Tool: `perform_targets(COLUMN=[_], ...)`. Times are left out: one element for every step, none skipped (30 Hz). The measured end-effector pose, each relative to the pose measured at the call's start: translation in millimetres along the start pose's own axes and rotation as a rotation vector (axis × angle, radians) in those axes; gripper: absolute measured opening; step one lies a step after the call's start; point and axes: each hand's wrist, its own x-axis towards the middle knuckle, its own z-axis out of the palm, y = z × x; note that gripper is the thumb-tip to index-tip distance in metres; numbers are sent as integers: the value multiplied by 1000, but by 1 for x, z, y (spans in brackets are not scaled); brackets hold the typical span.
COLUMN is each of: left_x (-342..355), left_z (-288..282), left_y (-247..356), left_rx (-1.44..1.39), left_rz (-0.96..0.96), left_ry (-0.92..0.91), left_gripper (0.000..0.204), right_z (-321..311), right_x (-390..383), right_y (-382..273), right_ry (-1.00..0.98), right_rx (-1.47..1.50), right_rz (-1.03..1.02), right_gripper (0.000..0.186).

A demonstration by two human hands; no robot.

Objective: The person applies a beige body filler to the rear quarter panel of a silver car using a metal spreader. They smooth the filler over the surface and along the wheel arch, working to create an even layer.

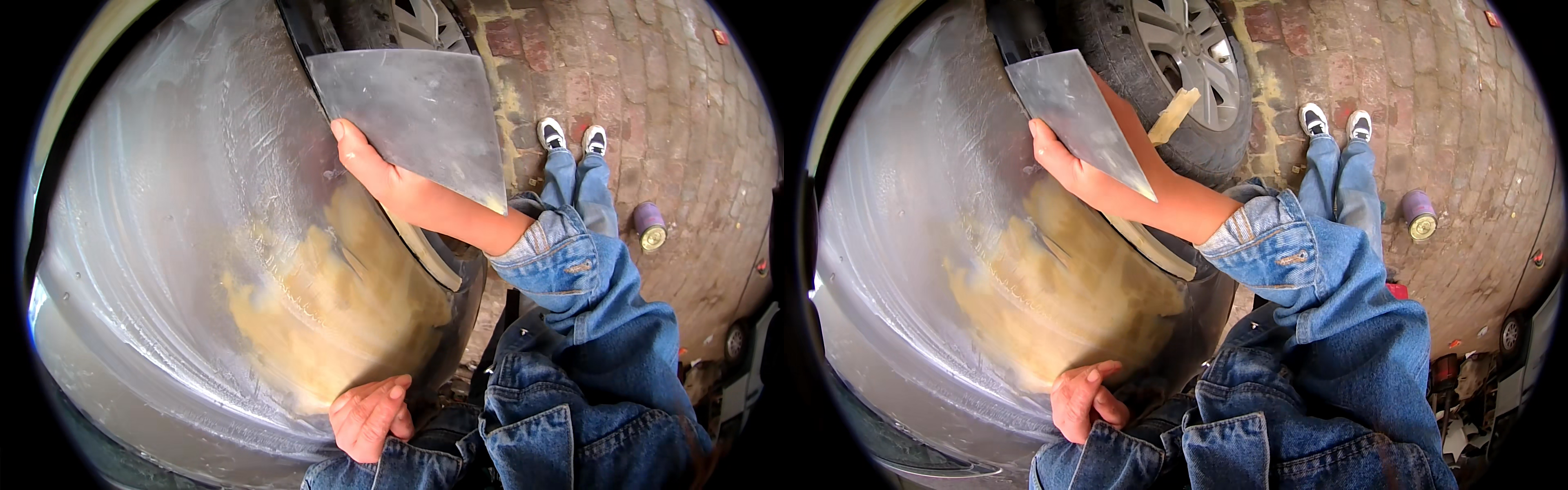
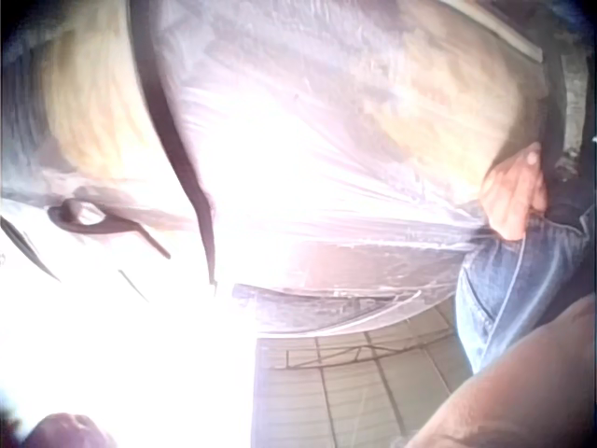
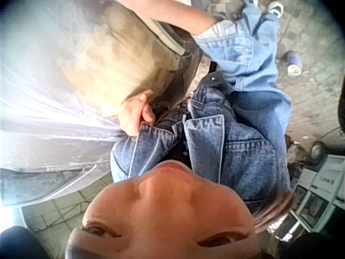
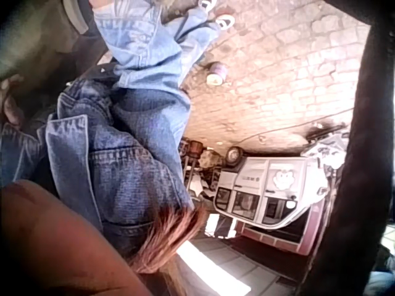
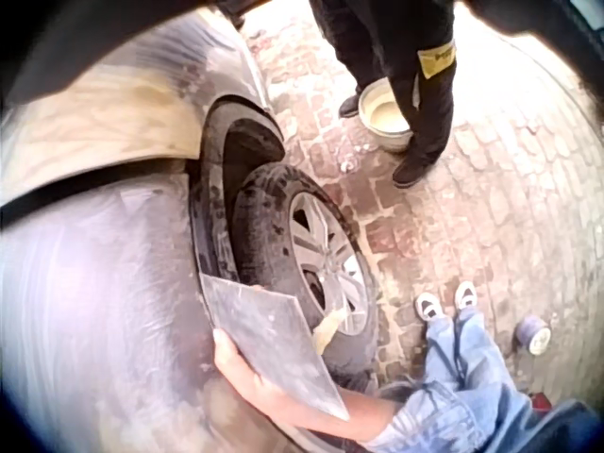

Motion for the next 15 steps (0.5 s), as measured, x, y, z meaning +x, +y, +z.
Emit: perform_targets(left_x=[0,-1,-2,-2,-2,-1,-2,-2,-1,-1,0,0,0,1,2], left_z=[0,0,0,0,0,0,0,0,0,0,0,1,1,1,1], left_y=[0,-1,-1,-1,-2,-2,-2,-2,-2,0,0,1,2,3,4], left_rx=[2,0,-1,-5,-5,-5,-2,7,15,23,25,27,30,32,34], left_rz=[-2,-5,-9,-11,-12,-13,-15,-17,-19,-23,-24,-26,-26,-23,-20], left_ry=[4,5,6,3,0,-3,-6,-5,-5,-5,-3,-1,2,5,7], left_gripper=[21,21,21,21,21,21,21,21,21,21,20,20,20,20,19], right_z=[0,-1,-5,-10,-14,-19,-21,-23,-23,-24,-25,-23,-18,-16,-16], right_x=[-1,-1,-2,-2,-1,1,3,4,5,8,9,8,7,5,2], right_y=[-1,2,6,8,7,5,2,1,0,0,0,1,3,4,3], right_ry=[-2,-35,-69,-100,-96,-92,-89,-75,-76,-76,-76,-66,-55,-45,-52], right_rx=[33,9,-16,-43,5,54,105,144,144,145,146,133,121,109,68], right_rz=[30,22,13,8,46,84,123,167,169,173,176,138,98,58,29], right_gripper=[11,10,10,11,11,10,10,10,10,10,11,11,11,11,12])
